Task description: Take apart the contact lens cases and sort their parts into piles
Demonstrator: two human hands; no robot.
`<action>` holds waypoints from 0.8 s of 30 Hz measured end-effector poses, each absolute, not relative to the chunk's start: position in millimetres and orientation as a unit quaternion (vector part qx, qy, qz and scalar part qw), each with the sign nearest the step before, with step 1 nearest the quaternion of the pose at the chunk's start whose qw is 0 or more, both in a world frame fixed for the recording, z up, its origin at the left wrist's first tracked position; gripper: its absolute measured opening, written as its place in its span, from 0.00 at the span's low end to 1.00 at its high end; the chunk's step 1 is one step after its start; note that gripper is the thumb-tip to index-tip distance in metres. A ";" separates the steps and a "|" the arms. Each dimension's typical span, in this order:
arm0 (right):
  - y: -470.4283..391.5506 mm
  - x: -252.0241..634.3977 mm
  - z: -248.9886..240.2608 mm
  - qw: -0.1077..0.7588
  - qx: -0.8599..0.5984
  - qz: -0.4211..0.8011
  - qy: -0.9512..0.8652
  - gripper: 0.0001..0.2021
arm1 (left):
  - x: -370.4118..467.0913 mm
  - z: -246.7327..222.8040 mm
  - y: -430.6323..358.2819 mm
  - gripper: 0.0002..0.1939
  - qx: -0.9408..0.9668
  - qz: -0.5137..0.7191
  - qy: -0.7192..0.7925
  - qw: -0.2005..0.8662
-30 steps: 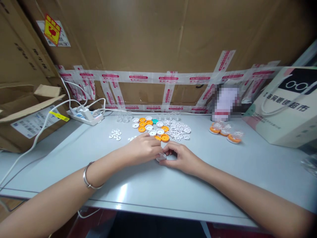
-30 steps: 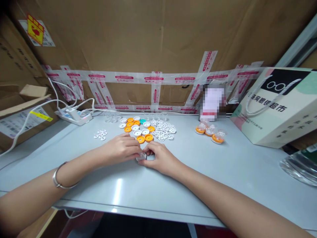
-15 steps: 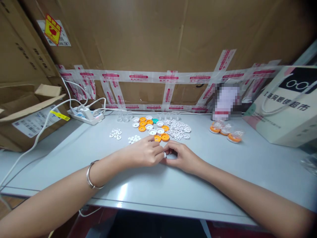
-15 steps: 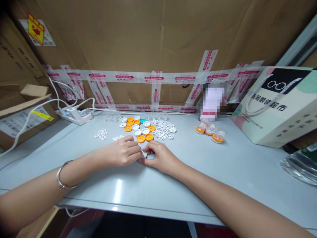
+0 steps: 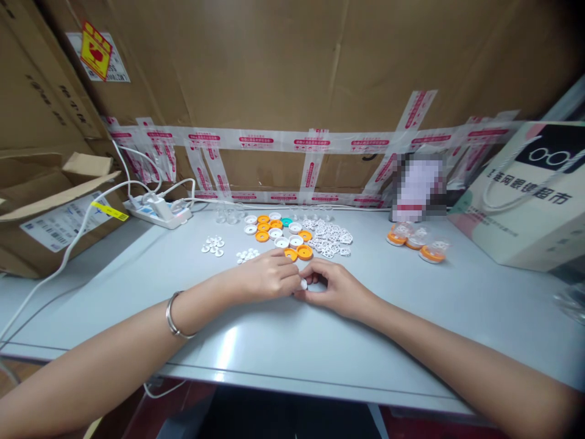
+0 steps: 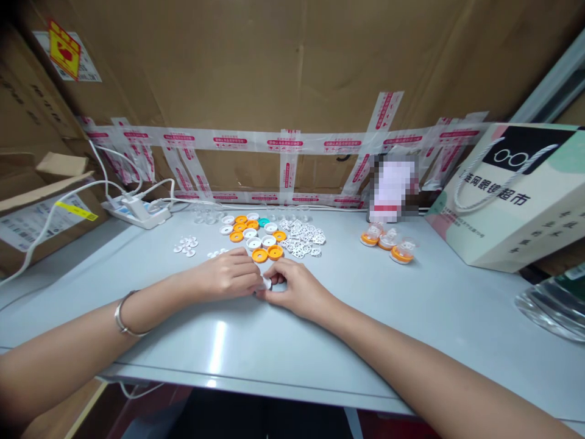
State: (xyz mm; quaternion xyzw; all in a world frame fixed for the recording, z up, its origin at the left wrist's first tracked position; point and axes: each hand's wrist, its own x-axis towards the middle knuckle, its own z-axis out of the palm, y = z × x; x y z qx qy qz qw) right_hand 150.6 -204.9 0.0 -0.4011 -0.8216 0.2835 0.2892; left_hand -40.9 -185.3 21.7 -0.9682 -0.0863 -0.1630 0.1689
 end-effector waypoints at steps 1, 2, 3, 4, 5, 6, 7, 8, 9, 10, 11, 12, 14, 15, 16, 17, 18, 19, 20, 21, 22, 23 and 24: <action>-204.9 150.7 0.1 0.289 -0.401 0.285 -0.821 0.06 | -41.4 18.7 -183.2 0.11 -0.969 -0.174 -0.097 0.150; -204.9 150.8 0.1 0.289 -0.400 0.286 -0.821 0.06 | -41.8 15.7 -181.1 0.11 -0.968 -0.187 -0.111 0.126; -204.9 150.9 0.1 0.289 -0.399 0.287 -0.821 0.06 | -42.3 13.1 -179.2 0.11 -0.966 -0.201 -0.127 0.097; -204.9 151.1 0.0 0.289 -0.399 0.288 -0.821 0.06 | -42.8 10.9 -177.5 0.10 -0.964 -0.212 -0.146 0.063; -204.9 151.3 -0.1 0.289 -0.398 0.289 -0.821 0.07 | -43.3 9.4 -176.0 0.09 -0.961 -0.221 -0.164 0.024; -204.8 151.6 -0.3 0.288 -0.399 0.289 -0.821 0.07 | -43.8 8.4 -174.8 0.08 -0.957 -0.227 -0.180 -0.017; -204.8 151.9 -0.6 0.287 -0.399 0.290 -0.821 0.08 | -44.2 7.9 -173.8 0.07 -0.952 -0.230 -0.193 -0.060; -204.6 152.1 -0.9 0.287 -0.400 0.290 -0.821 0.08 | -44.5 7.7 -173.1 0.07 -0.944 -0.233 -0.208 -0.105; -204.5 152.4 -1.2 0.286 -0.400 0.290 -0.821 0.08 | -44.5 7.5 -172.6 0.07 -0.933 -0.236 -0.225 -0.153; -204.4 152.6 -1.4 0.285 -0.400 0.291 -0.821 0.08 | -44.3 7.4 -172.0 0.07 -0.918 -0.240 -0.243 -0.203; -204.3 152.8 -1.7 0.285 -0.400 0.291 -0.821 0.08 | -44.0 7.1 -171.5 0.08 -0.897 -0.246 -0.263 -0.255; -204.2 152.9 -1.8 0.286 -0.400 0.292 -0.820 0.08 | -43.6 6.6 -170.8 0.09 -0.873 -0.253 -0.282 -0.307; -204.1 153.0 -1.6 0.285 -0.400 0.296 -0.819 0.08 | -42.9 5.4 -168.9 0.11 -0.822 -0.271 -0.309 -0.394; -204.1 153.0 -1.3 0.285 -0.401 0.298 -0.818 0.08 | -42.7 4.7 -167.6 0.11 -0.800 -0.283 -0.315 -0.425; -204.2 153.0 -0.8 0.284 -0.401 0.302 -0.817 0.08 | -42.8 4.1 -166.3 0.12 -0.784 -0.294 -0.316 -0.447; -204.2 152.9 -0.3 0.282 -0.402 0.305 -0.816 0.08 | -43.0 3.5 -165.1 0.12 -0.772 -0.303 -0.313 -0.462; -204.3 152.9 0.2 0.281 -0.402 0.307 -0.816 0.08 | -43.2 3.0 -164.1 0.12 -0.765 -0.310 -0.310 -0.472; -204.3 152.8 0.7 0.281 -0.402 0.309 -0.815 0.08 | -43.5 2.6 -163.4 0.12 -0.761 -0.314 -0.305 -0.479; -204.4 152.7 1.2 0.281 -0.402 0.310 -0.814 0.08 | -43.7 2.5 -163.1 0.12 -0.759 -0.316 -0.301 -0.483; -204.4 152.6 1.6 0.281 -0.402 0.311 -0.814 0.08 | -43.9 2.6 -163.2 0.12 -0.760 -0.317 -0.296 -0.484; -204.4 152.4 2.0 0.280 -0.403 0.311 -0.814 0.08 | -43.9 3.3 -163.7 0.12 -0.761 -0.319 -0.293 -0.483; -204.5 152.1 2.3 0.278 -0.403 0.312 -0.814 0.08 | -44.0 4.5 -164.3 0.11 -0.763 -0.320 -0.292 -0.480; -204.5 151.8 2.6 0.277 -0.404 0.313 -0.814 0.09 | -44.5 6.5 -164.8 0.11 -0.766 -0.320 -0.295 -0.473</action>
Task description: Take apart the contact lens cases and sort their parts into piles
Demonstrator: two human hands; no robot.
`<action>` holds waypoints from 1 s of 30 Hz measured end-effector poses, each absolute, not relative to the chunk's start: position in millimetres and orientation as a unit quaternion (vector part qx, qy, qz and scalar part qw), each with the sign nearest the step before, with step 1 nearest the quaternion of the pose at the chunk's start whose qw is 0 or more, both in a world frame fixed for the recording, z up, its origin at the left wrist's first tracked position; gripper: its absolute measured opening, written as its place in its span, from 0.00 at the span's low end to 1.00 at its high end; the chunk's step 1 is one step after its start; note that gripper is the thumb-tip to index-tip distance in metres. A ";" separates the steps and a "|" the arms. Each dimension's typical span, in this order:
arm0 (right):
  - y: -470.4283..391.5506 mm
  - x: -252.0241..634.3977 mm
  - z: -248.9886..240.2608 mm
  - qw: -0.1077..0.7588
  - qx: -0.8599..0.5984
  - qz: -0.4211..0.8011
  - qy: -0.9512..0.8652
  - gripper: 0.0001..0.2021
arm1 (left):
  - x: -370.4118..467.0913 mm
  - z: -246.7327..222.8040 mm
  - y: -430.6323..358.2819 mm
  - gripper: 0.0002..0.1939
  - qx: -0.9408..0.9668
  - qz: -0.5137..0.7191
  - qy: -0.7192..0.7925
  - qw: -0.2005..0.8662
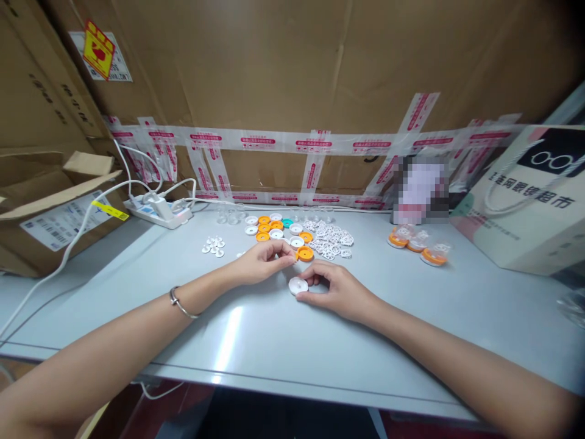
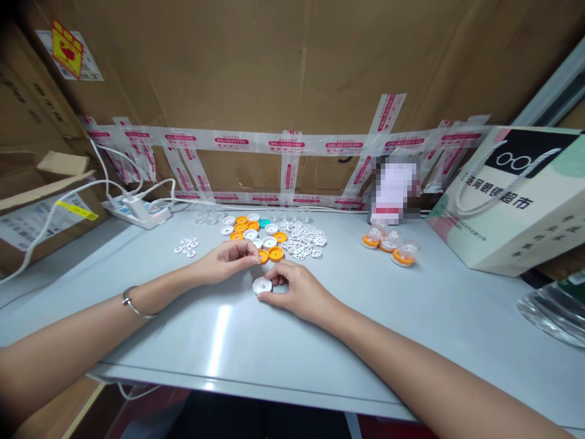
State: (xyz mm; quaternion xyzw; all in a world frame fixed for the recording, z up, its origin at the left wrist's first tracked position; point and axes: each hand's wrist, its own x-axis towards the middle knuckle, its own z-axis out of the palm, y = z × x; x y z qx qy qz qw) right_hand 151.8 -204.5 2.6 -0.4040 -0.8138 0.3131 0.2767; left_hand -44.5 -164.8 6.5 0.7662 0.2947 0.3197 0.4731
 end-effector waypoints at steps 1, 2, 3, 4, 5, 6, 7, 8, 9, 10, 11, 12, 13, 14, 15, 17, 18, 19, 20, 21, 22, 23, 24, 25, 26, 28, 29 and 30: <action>-204.6 151.4 2.8 0.276 -0.405 0.313 -0.814 0.09 | -45.6 9.4 -165.0 0.10 0.770 0.320 0.300 0.463; -204.8 151.2 3.0 0.275 -0.406 0.313 -0.813 0.09 | -47.8 13.4 -164.3 0.10 0.774 0.320 0.309 0.451; -205.0 151.0 3.1 0.275 -0.407 0.314 -0.812 0.08 | -51.5 18.5 -162.7 0.09 0.776 0.325 0.322 0.435; -205.3 151.0 3.2 0.275 -0.408 0.315 -0.812 0.08 | -57.2 24.6 -159.9 0.09 0.776 0.333 0.336 0.417; -205.7 151.0 3.2 0.274 -0.409 0.316 -0.811 0.08 | -65.1 31.6 -155.8 0.09 0.774 0.344 0.353 0.398; -206.0 151.2 3.3 0.273 -0.409 0.317 -0.811 0.08 | -75.5 39.3 -150.7 0.10 0.771 0.353 0.372 0.378; -206.4 151.4 3.3 0.272 -0.409 0.318 -0.811 0.08 | -88.2 47.2 -144.8 0.10 0.768 0.356 0.392 0.359; -206.8 151.7 3.4 0.270 -0.409 0.318 -0.812 0.09 | -102.9 54.9 -138.5 0.11 0.768 0.345 0.418 0.342; -207.1 151.8 3.4 0.268 -0.409 0.317 -0.813 0.09 | -119.0 61.9 -132.2 0.11 0.775 0.313 0.438 0.331; -207.3 152.0 3.5 0.265 -0.410 0.316 -0.814 0.09 | -135.7 67.5 -126.2 0.12 0.776 0.290 0.462 0.316; -207.5 152.0 3.6 0.262 -0.410 0.314 -0.816 0.09 | -152.2 71.4 -120.8 0.12 0.769 0.276 0.491 0.302; -207.6 152.0 3.7 0.258 -0.409 0.311 -0.818 0.10 | -167.9 73.4 -116.0 0.12 0.757 0.258 0.529 0.285; -207.5 151.9 3.6 0.256 -0.408 0.308 -0.820 0.10 | -182.2 73.3 -111.9 0.12 0.745 0.228 0.568 0.267; -207.4 151.8 3.5 0.254 -0.407 0.304 -0.823 0.10 | -194.7 71.2 -108.3 0.13 0.732 0.197 0.602 0.250; -207.2 151.8 3.3 0.254 -0.405 0.299 -0.826 0.10 | -205.3 67.7 -105.0 0.13 0.723 0.163 0.625 0.243; -206.7 151.9 2.7 0.256 -0.402 0.291 -0.829 0.10 | -221.2 57.8 -99.0 0.14 0.710 0.106 0.651 0.247; -206.5 152.0 2.4 0.257 -0.401 0.288 -0.831 0.10 | -226.9 52.7 -96.2 0.15 0.705 0.086 0.657 0.253; -206.4 152.2 2.2 0.258 -0.400 0.286 -0.832 0.10 | -231.5 47.9 -93.6 0.16 0.700 0.074 0.662 0.257; -206.3 152.3 2.2 0.259 -0.399 0.284 -0.833 0.10 | -235.2 43.9 -91.2 0.17 0.695 0.069 0.666 0.260; -206.4 152.4 2.3 0.259 -0.398 0.283 -0.833 0.10 | -238.0 40.8 -89.0 0.18 0.692 0.069 0.669 0.262; -206.5 152.4 2.6 0.259 -0.397 0.282 -0.834 0.10 | -240.3 38.4 -87.1 0.18 0.690 0.072 0.671 0.262; -206.6 152.2 2.9 0.259 -0.396 0.281 -0.835 0.10 | -241.9 36.8 -85.6 0.18 0.689 0.074 0.671 0.263; -206.8 152.0 3.2 0.259 -0.396 0.280 -0.835 0.09 | -243.0 35.7 -84.6 0.18 0.689 0.075 0.671 0.263; -206.9 151.8 3.5 0.259 -0.396 0.279 -0.835 0.09 | -243.6 35.0 -84.0 0.18 0.689 0.074 0.671 0.262; -207.1 151.6 3.6 0.259 -0.396 0.278 -0.836 0.09 | -243.8 34.6 -83.8 0.18 0.689 0.073 0.672 0.261; -207.3 151.5 3.2 0.259 -0.394 0.277 -0.837 0.09 | -243.6 34.8 -84.6 0.18 0.686 0.072 0.676 0.259; -207.3 151.6 2.9 0.259 -0.393 0.277 -0.837 0.09 | -243.3 35.7 -85.5 0.18 0.685 0.072 0.677 0.259; -207.3 151.8 2.5 0.260 -0.393 0.276 -0.838 0.09 | -242.8 37.3 -86.6 0.18 0.687 0.070 0.676 0.256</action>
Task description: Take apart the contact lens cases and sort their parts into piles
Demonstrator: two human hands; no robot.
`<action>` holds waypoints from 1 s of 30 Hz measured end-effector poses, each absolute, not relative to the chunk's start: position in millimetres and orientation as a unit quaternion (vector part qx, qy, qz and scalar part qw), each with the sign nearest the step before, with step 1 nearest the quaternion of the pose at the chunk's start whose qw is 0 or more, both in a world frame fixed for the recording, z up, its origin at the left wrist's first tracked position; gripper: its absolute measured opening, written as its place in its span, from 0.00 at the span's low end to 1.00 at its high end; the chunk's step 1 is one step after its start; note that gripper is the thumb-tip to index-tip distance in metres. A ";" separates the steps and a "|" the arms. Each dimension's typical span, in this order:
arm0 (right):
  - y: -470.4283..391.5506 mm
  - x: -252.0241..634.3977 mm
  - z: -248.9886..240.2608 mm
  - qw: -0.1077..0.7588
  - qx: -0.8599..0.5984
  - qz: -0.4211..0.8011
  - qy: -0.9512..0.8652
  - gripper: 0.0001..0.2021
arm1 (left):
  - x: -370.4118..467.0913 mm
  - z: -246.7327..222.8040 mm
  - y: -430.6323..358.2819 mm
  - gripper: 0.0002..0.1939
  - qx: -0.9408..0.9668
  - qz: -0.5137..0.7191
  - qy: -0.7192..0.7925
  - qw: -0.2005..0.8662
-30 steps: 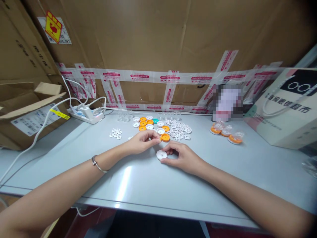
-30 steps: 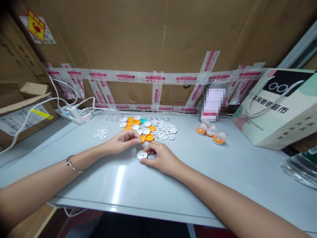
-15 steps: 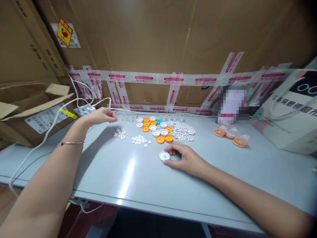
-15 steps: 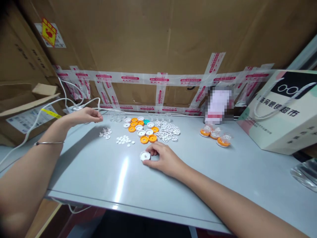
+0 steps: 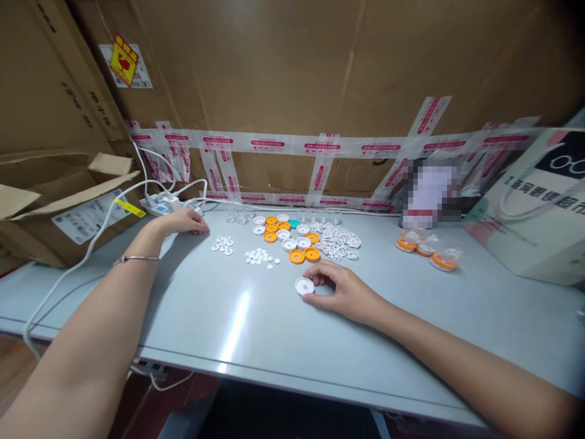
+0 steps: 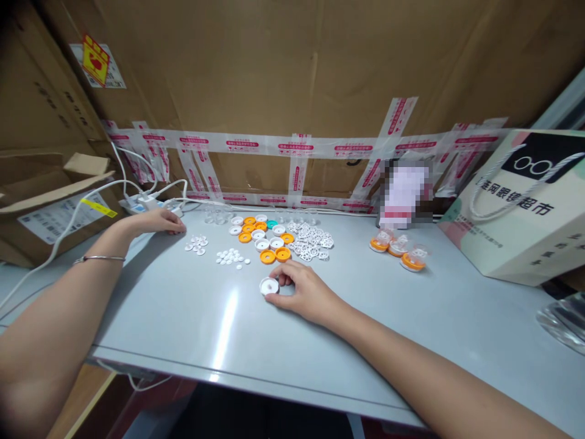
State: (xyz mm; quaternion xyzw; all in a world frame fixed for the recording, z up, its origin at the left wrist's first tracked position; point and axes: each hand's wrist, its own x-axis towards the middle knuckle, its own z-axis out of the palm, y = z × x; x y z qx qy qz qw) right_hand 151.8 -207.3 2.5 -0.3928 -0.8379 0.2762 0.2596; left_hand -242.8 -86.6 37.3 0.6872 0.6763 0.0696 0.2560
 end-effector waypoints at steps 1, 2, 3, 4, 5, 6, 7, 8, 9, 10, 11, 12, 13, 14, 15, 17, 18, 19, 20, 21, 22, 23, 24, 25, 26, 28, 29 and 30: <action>-207.3 152.2 2.2 0.260 -0.393 0.276 -0.838 0.10 | -242.0 39.8 -87.9 0.18 0.692 0.067 0.676 0.244; -207.3 152.5 2.1 0.260 -0.393 0.277 -0.838 0.10 | -240.5 43.4 -89.4 0.17 0.698 0.064 0.677 0.223; -207.3 152.9 2.2 0.259 -0.393 0.278 -0.838 0.10 | -237.8 47.8 -91.1 0.16 0.704 0.064 0.681 0.192; -207.4 153.2 2.5 0.258 -0.393 0.280 -0.837 0.10 | -233.4 53.0 -93.1 0.16 0.707 0.071 0.687 0.149; -207.5 153.3 2.9 0.258 -0.394 0.283 -0.836 0.10 | -226.6 58.4 -95.7 0.15 0.708 0.085 0.694 0.099; -207.7 153.3 3.5 0.259 -0.395 0.285 -0.834 0.10 | -217.1 63.7 -99.0 0.14 0.706 0.106 0.698 0.049; -207.8 153.2 4.0 0.260 -0.397 0.289 -0.832 0.10 | -204.7 68.3 -103.3 0.13 0.704 0.132 0.698 -0.001; -208.0 152.9 4.5 0.260 -0.399 0.293 -0.829 0.10 | -189.5 71.8 -108.8 0.13 0.709 0.159 0.686 -0.038; -208.0 152.6 4.7 0.262 -0.400 0.298 -0.826 0.10 | -172.0 73.8 -115.6 0.13 0.722 0.180 0.665 -0.057; -207.9 152.3 4.8 0.264 -0.401 0.306 -0.822 0.10 | -153.2 74.2 -123.5 0.12 0.747 0.202 0.630 -0.067; -207.6 152.1 4.9 0.270 -0.402 0.315 -0.816 0.10 | -134.1 73.1 -132.2 0.11 0.796 0.235 0.554 -0.063; -207.1 152.3 5.2 0.279 -0.405 0.323 -0.808 0.11 | -115.8 70.6 -141.5 0.11 0.842 0.244 0.478 -0.048; -206.4 152.9 5.8 0.294 -0.410 0.331 -0.797 0.12 | -99.1 67.2 -150.7 0.10 0.875 0.242 0.417 -0.033; -205.5 154.0 7.1 0.314 -0.419 0.333 -0.784 0.13 | -84.9 63.1 -159.5 0.10 0.896 0.239 0.374 -0.014; -204.7 155.8 9.1 0.337 -0.430 0.329 -0.770 0.13 | -73.5 58.9 -167.5 0.10 0.909 0.236 0.343 0.014; -203.1 161.0 15.1 0.367 -0.450 0.302 -0.756 0.14 | -59.1 51.0 -179.6 0.10 0.926 0.211 0.303 0.080; -202.7 164.2 18.7 0.363 -0.454 0.284 -0.762 0.13 | -55.2 47.7 -183.5 0.11 0.930 0.195 0.291 0.110; -202.4 167.4 22.2 0.345 -0.455 0.266 -0.777 0.13 | -52.9 44.9 -186.2 0.13 0.933 0.179 0.284 0.133; -202.4 170.5 25.2 0.316 -0.455 0.252 -0.793 0.12 | -51.4 42.5 -187.8 0.14 0.934 0.167 0.279 0.149; -202.5 173.0 27.3 0.285 -0.454 0.243 -0.808 0.11 | -50.4 40.5 -188.5 0.15 0.934 0.160 0.276 0.161; -202.6 174.9 28.5 0.258 -0.454 0.239 -0.819 0.10 | -49.4 38.6 -188.8 0.14 0.934 0.157 0.274 0.171; -202.6 176.1 28.7 0.241 -0.454 0.238 -0.824 0.10 | -48.1 36.7 -188.9 0.12 0.934 0.154 0.269 0.179; -202.6 176.7 28.1 0.232 -0.454 0.239 -0.826 0.10 | -46.4 34.9 -189.1 0.10 0.934 0.151 0.264 0.187; -202.4 176.6 26.9 0.230 -0.453 0.241 -0.827 0.10 | -44.5 33.1 -189.3 0.08 0.934 0.148 0.260 0.194; -202.2 176.2 25.4 0.229 -0.450 0.240 -0.829 0.11 | -42.7 31.7 -189.7 0.07 0.935 0.145 0.256 0.198; -202.0 174.2 21.9 0.231 -0.445 0.232 -0.834 0.11 | -40.3 31.2 -190.3 0.06 0.936 0.144 0.249 0.201; -202.1 172.8 20.1 0.235 -0.442 0.225 -0.836 0.12 | -40.8 32.6 -190.0 0.06 0.937 0.144 0.247 0.201; -202.3 171.0 18.4 0.240 -0.437 0.217 -0.839 0.12 | -43.0 35.5 -188.9 0.06 0.937 0.144 0.248 0.200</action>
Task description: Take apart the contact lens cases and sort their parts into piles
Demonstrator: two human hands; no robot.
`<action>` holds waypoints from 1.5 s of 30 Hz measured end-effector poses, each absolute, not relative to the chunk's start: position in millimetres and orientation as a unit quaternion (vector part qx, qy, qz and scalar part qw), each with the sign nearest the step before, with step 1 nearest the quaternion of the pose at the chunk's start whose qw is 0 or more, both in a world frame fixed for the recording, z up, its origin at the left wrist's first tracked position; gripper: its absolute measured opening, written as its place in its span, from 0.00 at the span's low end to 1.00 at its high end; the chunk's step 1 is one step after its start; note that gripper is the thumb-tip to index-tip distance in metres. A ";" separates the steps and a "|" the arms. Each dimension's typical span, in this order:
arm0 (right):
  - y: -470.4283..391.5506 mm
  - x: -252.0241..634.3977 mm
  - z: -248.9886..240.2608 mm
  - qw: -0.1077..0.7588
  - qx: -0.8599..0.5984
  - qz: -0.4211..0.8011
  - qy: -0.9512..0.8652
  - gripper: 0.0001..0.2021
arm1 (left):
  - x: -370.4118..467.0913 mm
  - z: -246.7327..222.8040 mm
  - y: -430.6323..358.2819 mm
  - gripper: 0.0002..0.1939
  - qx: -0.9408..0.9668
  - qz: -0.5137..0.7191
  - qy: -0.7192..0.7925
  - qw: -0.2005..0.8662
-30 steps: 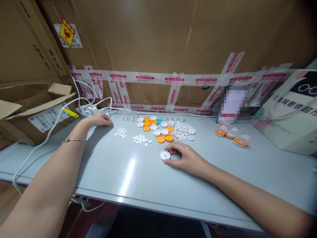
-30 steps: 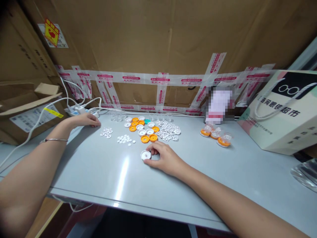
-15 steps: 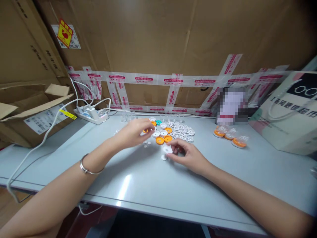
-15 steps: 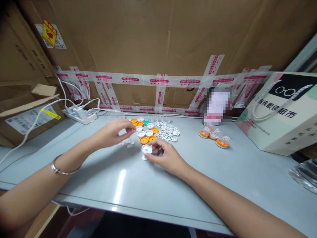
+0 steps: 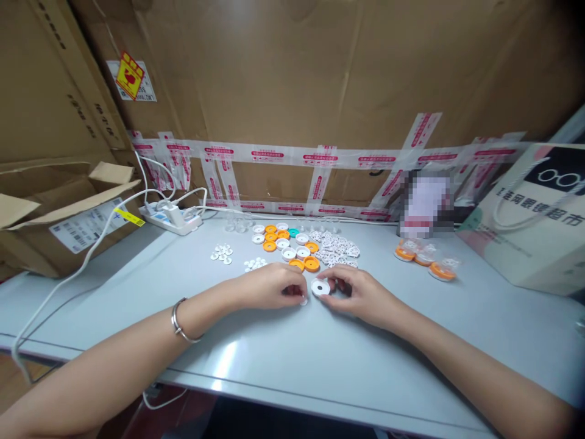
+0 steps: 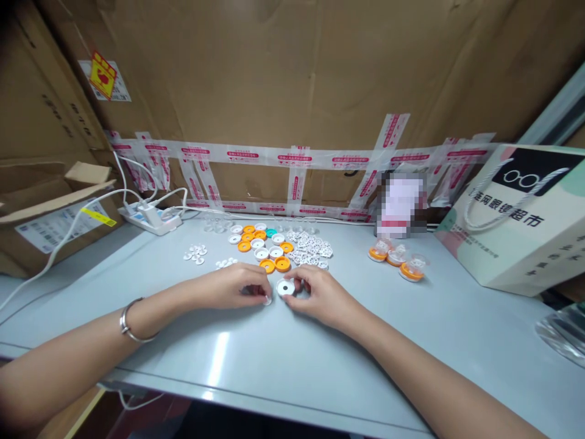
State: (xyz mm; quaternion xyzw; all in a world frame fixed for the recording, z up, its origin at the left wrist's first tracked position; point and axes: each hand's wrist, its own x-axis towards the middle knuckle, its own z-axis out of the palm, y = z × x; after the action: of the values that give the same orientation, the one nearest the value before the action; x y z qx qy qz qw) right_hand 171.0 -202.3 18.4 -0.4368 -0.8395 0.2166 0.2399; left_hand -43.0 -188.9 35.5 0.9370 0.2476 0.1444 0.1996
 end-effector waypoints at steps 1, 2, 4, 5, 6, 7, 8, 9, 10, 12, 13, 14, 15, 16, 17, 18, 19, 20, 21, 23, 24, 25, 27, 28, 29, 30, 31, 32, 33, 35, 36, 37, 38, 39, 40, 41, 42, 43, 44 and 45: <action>-202.7 168.9 16.8 0.247 -0.431 0.207 -0.843 0.12 | -47.2 39.9 -186.6 0.06 0.936 0.147 0.251 0.197; -203.0 166.4 15.3 0.253 -0.423 0.196 -0.848 0.12 | -53.5 45.3 -183.0 0.05 0.934 0.156 0.259 0.190; -203.4 160.6 12.9 0.259 -0.405 0.167 -0.861 0.11 | -71.7 57.9 -172.2 0.05 0.921 0.194 0.299 0.158; -203.4 157.7 12.0 0.258 -0.399 0.149 -0.867 0.11 | -82.7 63.9 -165.4 0.05 0.909 0.221 0.328 0.132; -203.1 155.1 11.4 0.254 -0.398 0.130 -0.872 0.11 | -93.9 69.0 -158.2 0.06 0.893 0.243 0.364 0.107; -202.5 153.0 10.9 0.247 -0.399 0.111 -0.876 0.10 | -104.8 72.9 -151.1 0.06 0.877 0.253 0.399 0.084; -201.8 151.5 10.7 0.239 -0.404 0.094 -0.878 0.10 | -114.7 75.4 -144.5 0.06 0.865 0.249 0.429 0.075; -201.0 150.7 10.5 0.233 -0.410 0.079 -0.878 0.10 | -123.0 76.5 -138.7 0.07 0.856 0.234 0.453 0.084; -200.1 150.4 10.2 0.227 -0.417 0.066 -0.878 0.10 | -129.7 76.5 -133.9 0.07 0.853 0.208 0.469 0.097; -198.4 151.0 9.4 0.219 -0.423 0.044 -0.878 0.10 | -138.2 74.1 -127.3 0.07 0.853 0.139 0.490 0.114; -197.7 151.5 8.7 0.217 -0.423 0.034 -0.879 0.10 | -140.5 72.2 -125.0 0.07 0.853 0.106 0.500 0.109; -197.1 152.0 7.8 0.216 -0.423 0.026 -0.880 0.10 | -142.0 70.2 -123.3 0.08 0.850 0.081 0.510 0.100; -196.6 152.3 6.9 0.216 -0.423 0.020 -0.880 0.11 | -143.0 68.1 -121.9 0.08 0.848 0.065 0.518 0.092; -196.2 152.5 5.9 0.218 -0.422 0.018 -0.880 0.11 | -143.7 66.0 -120.6 0.08 0.846 0.056 0.523 0.090; -195.9 152.5 4.9 0.222 -0.422 0.018 -0.879 0.12 | -144.2 63.9 -119.4 0.09 0.845 0.051 0.524 0.094; -195.7 152.4 4.1 0.227 -0.422 0.022 -0.877 0.13 | -144.6 61.7 -118.2 0.09 0.846 0.046 0.522 0.102; -195.6 152.3 3.6 0.232 -0.422 0.030 -0.876 0.14 | -145.0 59.6 -117.1 0.09 0.848 0.039 0.517 0.112; -195.6 152.1 3.2 0.237 -0.422 0.039 -0.874 0.16 | -145.4 57.5 -116.1 0.09 0.850 0.032 0.512 0.121; -195.7 152.0 3.1 0.244 -0.423 0.049 -0.871 0.18 | -145.8 55.5 -115.2 0.09 0.851 0.024 0.508 0.130; -196.0 152.0 3.5 0.255 -0.427 0.071 -0.865 0.17 | -146.6 52.5 -114.0 0.09 0.852 0.013 0.502 0.149; -196.2 152.1 3.9 0.258 -0.430 0.080 -0.861 0.15 | -147.0 51.5 -113.7 0.10 0.851 0.010 0.501 0.155; -196.3 152.2 4.4 0.260 -0.432 0.086 -0.859 0.12 | -147.3 51.0 -113.7 0.09 0.850 0.008 0.503 0.160; -196.5 152.5 5.2 0.255 -0.429 0.091 -0.862 0.05 | -147.5 50.9 -114.3 0.09 0.845 0.001 0.511 0.160; -196.4 152.7 5.4 0.252 -0.424 0.090 -0.865 0.04 | -147.3 51.1 -114.9 0.09 0.843 -0.001 0.514 0.155; -196.2 152.8 5.3 0.251 -0.417 0.087 -0.869 0.04 | -147.0 51.3 -115.6 0.08 0.844 -0.004 0.516 0.147; -195.9 152.9 4.9 0.251 -0.410 0.083 -0.873 0.04 | -146.6 51.5 -116.3 0.08 0.846 -0.006 0.515 0.137; -195.7 153.0 4.2 0.252 -0.406 0.079 -0.875 0.05 | -146.2 51.7 -117.1 0.08 0.849 -0.010 0.513 0.127; -195.5 153.0 3.4 0.253 -0.404 0.075 -0.876 0.05 | -145.9 51.7 -117.8 0.08 0.851 -0.013 0.511 0.120; -195.4 152.8 2.4 0.254 -0.404 0.071 -0.876 0.06 | -145.8 51.8 -118.4 0.08 0.852 -0.018 0.511 0.117; -195.7 152.6 1.4 0.253 -0.404 0.069 -0.876 0.06 | -145.9 52.3 -119.1 0.07 0.848 -0.028 0.515 0.118; -196.1 152.8 1.9 0.255 -0.402 0.071 -0.876 0.07 | -145.8 52.8 -119.4 0.07 0.848 -0.029 0.517 0.116; -196.5 153.5 3.3 0.262 -0.399 0.075 -0.875 0.07 | -145.1 53.7 -119.9 0.07 0.849 -0.026 0.516 0.107; -196.8 154.9 5.8 0.274 -0.396 0.081 -0.872 0.08 | -143.5 54.7 -120.9 0.06 0.853 -0.016 0.513 0.089; -196.8 157.2 9.2 0.293 -0.395 0.087 -0.866 0.08 | -140.5 56.0 -122.5 0.06 0.859 0.004 0.507 0.063; -196.2 160.7 13.4 0.317 -0.397 0.092 -0.856 0.08 | -136.0 57.2 -125.0 0.07 0.867 0.033 0.497 0.035; -195.1 165.2 18.0 0.344 -0.403 0.096 -0.842 0.08 | -129.8 58.1 -128.5 0.07 0.875 0.068 0.480 0.008; -193.3 170.7 22.5 0.371 -0.415 0.098 -0.825 0.08 | -121.9 58.5 -133.1 0.08 0.883 0.105 0.458 -0.013; -190.9 176.7 26.5 0.393 -0.432 0.099 -0.806 0.09 | -112.6 58.1 -138.5 0.09 0.893 0.137 0.428 -0.024; -188.2 182.8 29.6 0.409 -0.452 0.097 -0.787 0.09 | -102.3 56.8 -144.5 0.09 0.905 0.161 0.394 -0.026; -185.3 188.6 31.8 0.419 -0.471 0.095 -0.770 0.09 | -91.4 54.5 -150.7 0.10 0.917 0.174 0.358 -0.023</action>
State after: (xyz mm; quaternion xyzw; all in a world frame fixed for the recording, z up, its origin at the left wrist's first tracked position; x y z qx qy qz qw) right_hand 188.6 -185.3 31.8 -0.4714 -0.7701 0.0949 0.4192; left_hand -91.4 -150.7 54.5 0.9173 0.3575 0.1737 -0.0230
